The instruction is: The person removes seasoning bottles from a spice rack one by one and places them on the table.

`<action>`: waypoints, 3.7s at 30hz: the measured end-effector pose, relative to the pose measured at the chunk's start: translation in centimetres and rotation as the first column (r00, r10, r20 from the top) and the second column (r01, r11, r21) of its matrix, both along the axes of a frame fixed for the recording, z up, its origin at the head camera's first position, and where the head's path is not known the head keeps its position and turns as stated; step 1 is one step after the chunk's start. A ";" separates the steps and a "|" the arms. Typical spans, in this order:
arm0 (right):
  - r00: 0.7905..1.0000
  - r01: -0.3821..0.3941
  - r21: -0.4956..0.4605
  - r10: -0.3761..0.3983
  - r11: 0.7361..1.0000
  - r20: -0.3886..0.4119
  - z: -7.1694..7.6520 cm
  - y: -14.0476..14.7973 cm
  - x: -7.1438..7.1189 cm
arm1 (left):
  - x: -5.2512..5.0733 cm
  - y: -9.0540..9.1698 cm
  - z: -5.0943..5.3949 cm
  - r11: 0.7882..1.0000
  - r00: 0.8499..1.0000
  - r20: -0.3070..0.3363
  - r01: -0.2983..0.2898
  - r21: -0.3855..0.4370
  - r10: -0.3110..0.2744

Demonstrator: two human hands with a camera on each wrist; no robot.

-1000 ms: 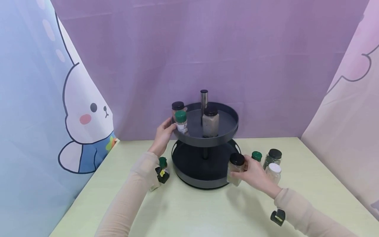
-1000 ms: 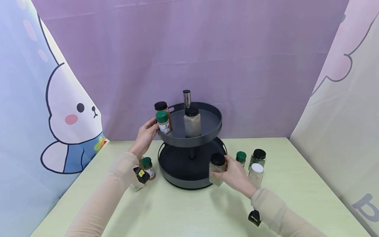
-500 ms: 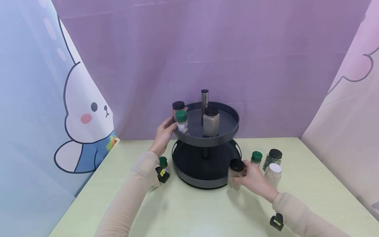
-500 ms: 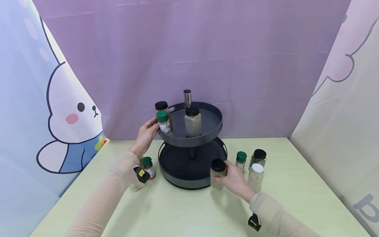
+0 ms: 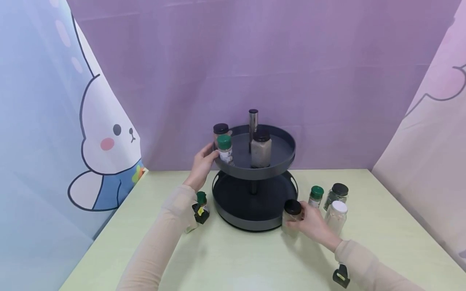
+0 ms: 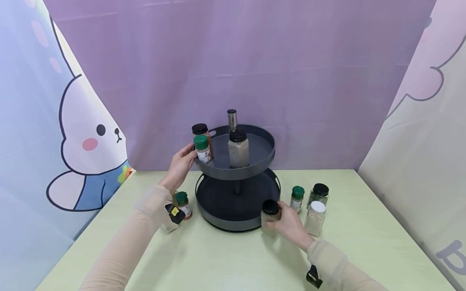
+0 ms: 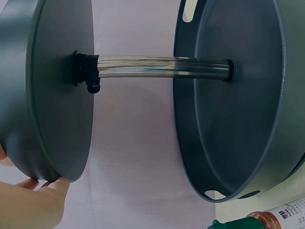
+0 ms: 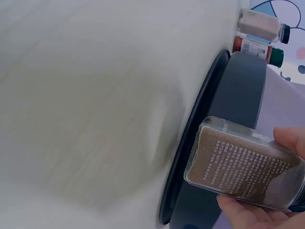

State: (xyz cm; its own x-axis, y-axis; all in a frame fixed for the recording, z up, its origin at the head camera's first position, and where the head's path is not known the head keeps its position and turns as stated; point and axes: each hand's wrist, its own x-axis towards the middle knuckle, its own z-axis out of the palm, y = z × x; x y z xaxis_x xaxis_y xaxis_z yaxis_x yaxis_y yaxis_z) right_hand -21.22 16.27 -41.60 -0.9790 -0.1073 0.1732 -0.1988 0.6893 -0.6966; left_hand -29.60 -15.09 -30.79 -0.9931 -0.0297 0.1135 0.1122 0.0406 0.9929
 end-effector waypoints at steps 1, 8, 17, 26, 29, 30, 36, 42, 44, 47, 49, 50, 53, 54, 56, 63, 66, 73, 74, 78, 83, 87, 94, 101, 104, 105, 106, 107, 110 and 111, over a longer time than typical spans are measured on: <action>1.000 0.001 0.001 -0.001 1.000 0.001 -0.1 0.1 0.0 | 0.0 0.0 0.0 1.000 1.000 -0.001 0.000 -0.001 0.000; 1.000 -0.001 0.002 0.001 1.000 0.027 -0.8 0.4 0.0 | -0.4 0.0 -0.3 1.000 1.000 -0.005 -0.001 -0.010 0.001; 0.999 0.003 -0.011 -0.002 1.000 0.053 -1.1 0.8 0.2 | 1.3 0.3 1.2 1.000 1.000 0.012 0.020 0.005 -0.020; 0.997 0.015 -0.001 -0.015 1.000 0.076 -1.3 1.1 0.1 | 0.1 0.0 0.3 1.000 1.000 0.008 0.002 0.007 -0.002; 0.997 0.014 0.006 -0.014 1.000 0.081 -1.3 1.2 0.1 | -0.3 0.0 -0.1 1.000 1.000 0.000 -0.008 -0.001 0.008; 0.996 0.013 0.006 -0.013 1.000 0.084 -1.3 1.2 0.1 | -0.3 0.0 -0.2 1.000 1.000 -0.002 -0.011 -0.003 0.011; 0.995 0.020 0.011 -0.021 1.000 0.096 -1.5 1.4 0.1 | -0.3 0.0 -0.3 1.000 1.000 0.002 -0.014 -0.003 0.014; 0.995 0.021 0.017 -0.022 1.000 0.092 -1.6 1.4 0.2 | -0.2 -0.1 -0.3 1.000 1.000 0.001 -0.008 -0.003 0.008; 0.996 0.019 0.018 -0.021 1.000 0.088 -1.6 1.4 0.2 | -0.2 -0.1 -0.3 1.000 1.000 -0.001 -0.010 -0.001 0.010; 0.996 0.019 0.017 -0.020 1.000 0.082 -1.7 1.4 0.1 | -0.2 -0.1 -0.3 1.000 1.000 -0.001 -0.011 0.002 0.011; 0.997 0.018 0.014 -0.019 1.000 0.076 -1.8 1.5 0.2 | -0.2 -0.1 -0.3 1.000 1.000 -0.002 -0.009 0.001 0.009; 0.997 0.019 0.014 -0.020 1.000 0.074 -1.8 1.5 0.2 | -0.3 -0.1 -0.3 1.000 1.000 0.000 -0.009 0.002 0.009; 0.997 0.019 0.015 -0.020 1.000 0.070 -1.9 1.5 0.2 | -0.3 -0.1 -0.4 1.000 1.000 0.002 -0.011 0.006 0.011; 0.998 0.019 0.014 -0.020 1.000 0.068 -1.9 1.5 0.2 | -0.3 -0.1 -0.4 1.000 1.000 0.001 -0.011 0.009 0.011; 0.998 0.019 0.009 -0.020 1.000 0.065 -1.9 1.5 0.3 | -0.3 -0.1 -0.4 1.000 1.000 0.000 -0.011 0.012 0.011; 0.998 0.013 -0.009 -0.013 1.000 0.055 -1.9 1.5 0.5 | -0.2 0.0 -0.4 1.000 1.000 -0.004 -0.007 0.016 0.007; 0.998 0.012 -0.017 -0.011 1.000 0.056 -2.0 1.6 0.4 | -0.2 -0.1 -0.4 1.000 1.000 -0.006 -0.006 0.015 0.006; 0.997 0.002 -0.019 0.000 1.000 0.076 -2.0 1.6 0.4 | -0.3 -0.2 -0.4 1.000 1.000 -0.012 -0.006 0.012 0.006; 0.997 -0.003 -0.018 0.004 1.000 0.079 -2.0 1.6 0.4 | -0.3 -0.2 -0.4 1.000 1.000 -0.012 -0.006 0.013 0.007; 0.996 -0.016 -0.024 0.018 1.000 0.088 -1.9 1.6 0.5 | -0.3 -0.1 -0.4 1.000 1.000 -0.010 -0.011 0.013 0.012; 0.996 -0.027 -0.030 0.029 0.999 0.087 -1.9 1.7 0.5 | -0.3 -0.1 -0.4 1.000 1.000 -0.001 -0.015 0.014 0.015; 0.995 -0.038 -0.046 0.043 0.998 0.094 -1.9 1.8 0.5 | -0.3 -0.1 -0.3 1.000 1.000 0.002 -0.011 0.010 0.011; 0.991 -0.052 -0.087 0.062 0.995 0.118 -1.9 1.9 0.5 | -0.3 -0.1 -0.3 1.000 1.000 0.004 -0.015 0.011 0.015; 0.988 -0.084 -0.130 0.099 0.988 0.120 -1.3 2.0 0.3 | -0.3 0.0 -0.3 1.000 1.000 0.007 -0.012 0.003 0.012; 0.985 -0.127 -0.120 0.139 0.985 0.103 -0.6 2.1 0.3 | -0.3 -0.1 -0.3 1.000 1.000 0.007 -0.007 0.000 0.007; 0.983 -0.139 -0.119 0.152 0.983 0.105 -0.3 2.1 0.3 | -0.3 -0.1 -0.3 1.000 1.000 0.006 -0.006 0.000 0.006; 0.981 -0.153 -0.114 0.164 0.982 0.102 0.0 2.1 0.3 | -0.3 -0.1 -0.3 1.000 1.000 0.007 -0.005 -0.001 0.005; 0.978 -0.172 -0.115 0.184 0.978 0.102 0.3 2.2 0.2 | -0.3 -0.1 -0.3 1.000 1.000 0.007 -0.002 -0.002 0.002; 0.969 -0.201 -0.121 0.216 0.972 0.119 1.4 2.3 0.0 | -0.3 -0.1 -0.3 1.000 1.000 0.003 0.001 0.001 -0.001; 0.967 -0.205 -0.127 0.221 0.970 0.129 1.8 2.4 0.0 | -0.3 -0.1 -0.3 1.000 1.000 0.003 -0.002 0.004 0.002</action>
